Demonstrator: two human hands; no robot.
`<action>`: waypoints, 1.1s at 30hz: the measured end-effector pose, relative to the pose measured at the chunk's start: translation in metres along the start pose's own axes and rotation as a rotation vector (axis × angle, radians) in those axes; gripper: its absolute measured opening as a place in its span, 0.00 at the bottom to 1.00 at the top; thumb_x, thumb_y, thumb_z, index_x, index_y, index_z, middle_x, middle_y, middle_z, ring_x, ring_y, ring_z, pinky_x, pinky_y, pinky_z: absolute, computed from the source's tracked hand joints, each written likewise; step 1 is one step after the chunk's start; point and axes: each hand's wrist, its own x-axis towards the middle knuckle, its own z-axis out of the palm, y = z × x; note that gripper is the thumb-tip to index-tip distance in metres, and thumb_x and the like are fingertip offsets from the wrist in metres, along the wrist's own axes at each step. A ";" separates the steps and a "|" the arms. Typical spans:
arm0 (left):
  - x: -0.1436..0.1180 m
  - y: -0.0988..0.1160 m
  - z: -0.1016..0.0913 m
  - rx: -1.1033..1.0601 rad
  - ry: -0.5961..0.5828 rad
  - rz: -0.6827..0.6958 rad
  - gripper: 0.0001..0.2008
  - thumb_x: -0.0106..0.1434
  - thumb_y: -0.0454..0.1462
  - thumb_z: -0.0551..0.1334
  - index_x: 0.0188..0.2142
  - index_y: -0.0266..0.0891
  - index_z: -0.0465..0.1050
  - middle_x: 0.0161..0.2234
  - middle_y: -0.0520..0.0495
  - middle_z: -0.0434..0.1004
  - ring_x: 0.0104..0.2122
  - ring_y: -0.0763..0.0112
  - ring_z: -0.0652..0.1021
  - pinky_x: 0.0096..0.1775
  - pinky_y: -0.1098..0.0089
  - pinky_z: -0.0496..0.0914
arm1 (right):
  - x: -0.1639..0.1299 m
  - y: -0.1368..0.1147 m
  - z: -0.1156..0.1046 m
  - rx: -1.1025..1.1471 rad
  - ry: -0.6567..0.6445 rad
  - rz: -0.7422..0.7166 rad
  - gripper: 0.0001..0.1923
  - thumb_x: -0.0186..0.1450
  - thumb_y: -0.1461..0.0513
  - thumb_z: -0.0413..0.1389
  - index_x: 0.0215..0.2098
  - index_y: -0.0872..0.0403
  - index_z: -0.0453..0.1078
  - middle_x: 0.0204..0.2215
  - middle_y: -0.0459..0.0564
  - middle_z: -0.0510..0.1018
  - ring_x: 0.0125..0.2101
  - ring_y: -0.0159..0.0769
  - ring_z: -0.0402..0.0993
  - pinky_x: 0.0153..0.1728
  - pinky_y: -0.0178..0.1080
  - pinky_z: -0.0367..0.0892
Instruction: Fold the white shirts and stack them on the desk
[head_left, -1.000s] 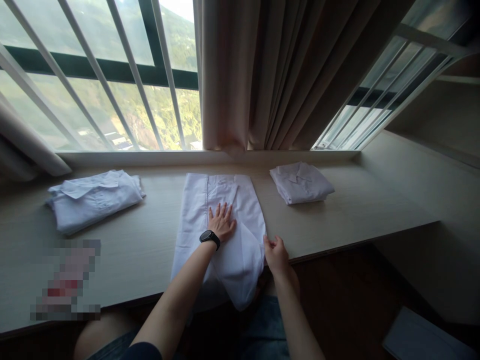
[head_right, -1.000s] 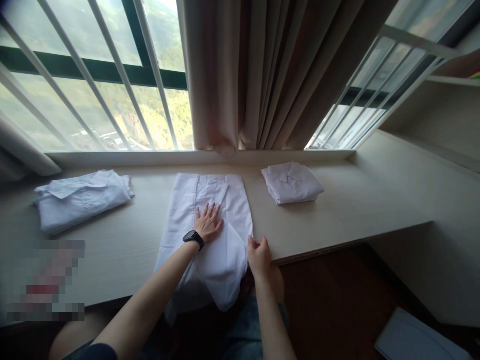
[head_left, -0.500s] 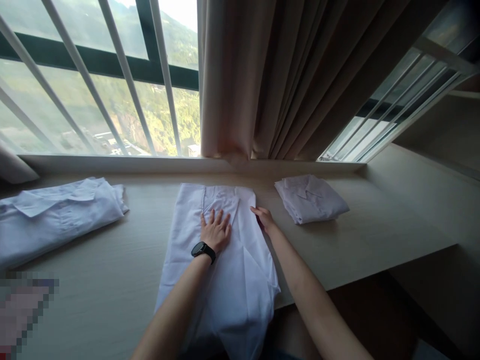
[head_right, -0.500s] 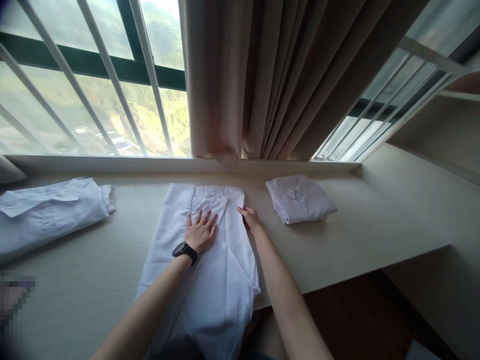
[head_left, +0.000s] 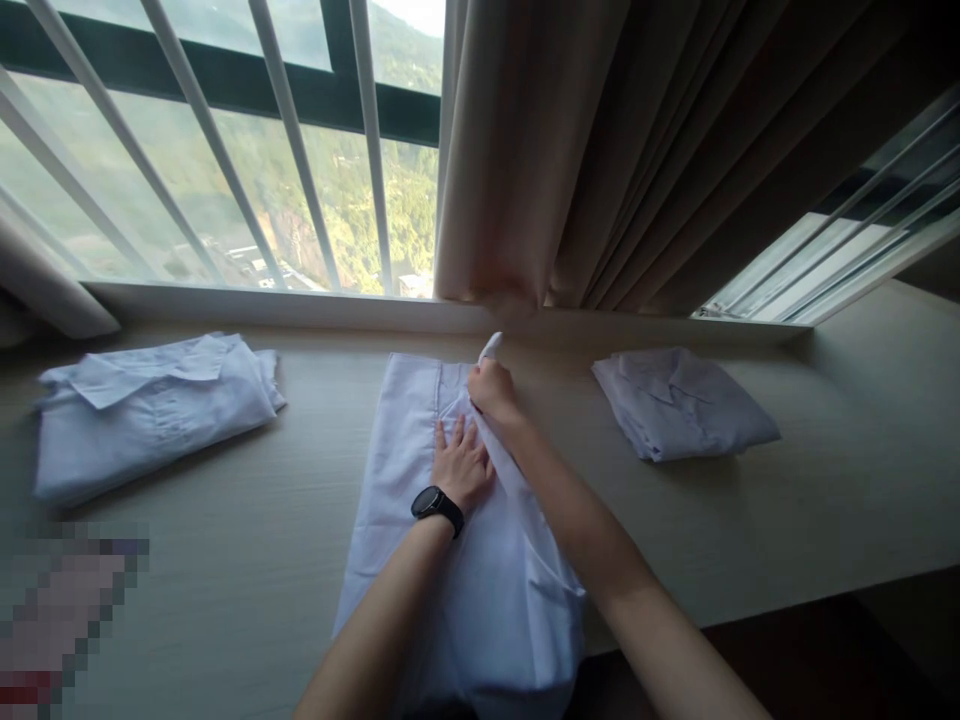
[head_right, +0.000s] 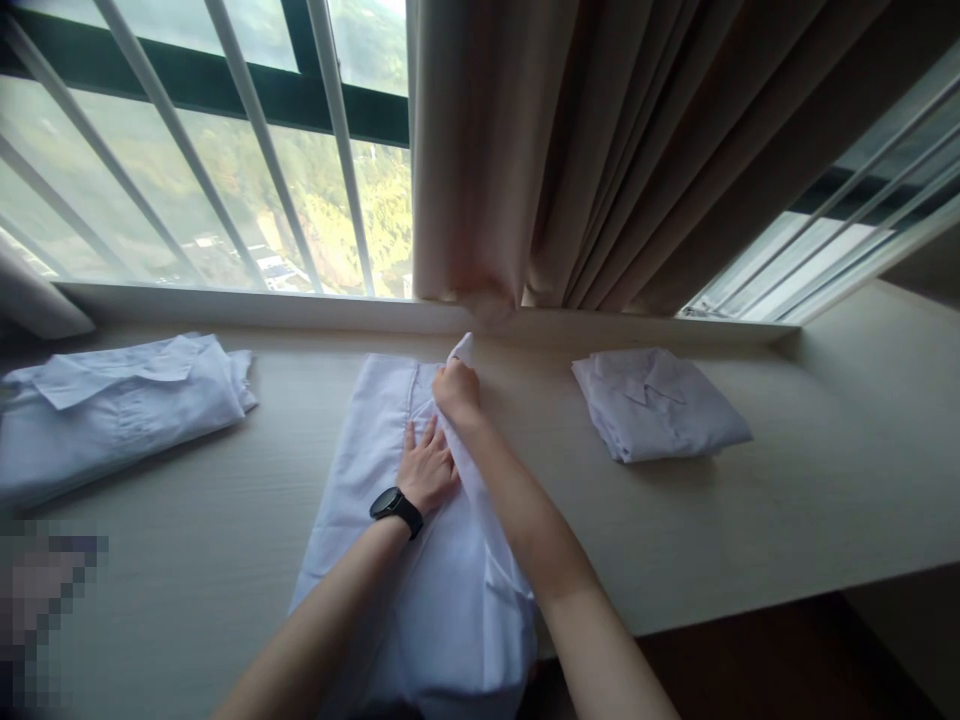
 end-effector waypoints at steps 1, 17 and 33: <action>0.000 -0.001 0.000 -0.011 0.000 0.009 0.26 0.72 0.46 0.48 0.66 0.47 0.62 0.67 0.43 0.61 0.69 0.47 0.53 0.66 0.36 0.38 | -0.004 -0.016 0.008 -0.054 -0.042 -0.027 0.16 0.69 0.64 0.46 0.49 0.63 0.71 0.43 0.67 0.79 0.46 0.44 0.77 0.43 0.35 0.66; -0.003 0.001 -0.002 -0.085 0.070 -0.010 0.24 0.68 0.43 0.53 0.59 0.40 0.71 0.59 0.38 0.72 0.65 0.47 0.61 0.67 0.40 0.39 | -0.222 0.116 -0.028 0.417 0.072 -0.012 0.30 0.64 0.49 0.57 0.59 0.58 0.68 0.53 0.60 0.76 0.49 0.43 0.77 0.44 0.41 0.75; 0.098 -0.029 -0.023 -1.042 0.058 -0.508 0.33 0.57 0.38 0.66 0.61 0.41 0.62 0.38 0.45 0.78 0.31 0.67 0.78 0.34 0.68 0.74 | -0.346 0.148 -0.009 0.309 0.204 0.242 0.14 0.62 0.56 0.56 0.43 0.55 0.73 0.36 0.54 0.82 0.35 0.44 0.80 0.35 0.38 0.73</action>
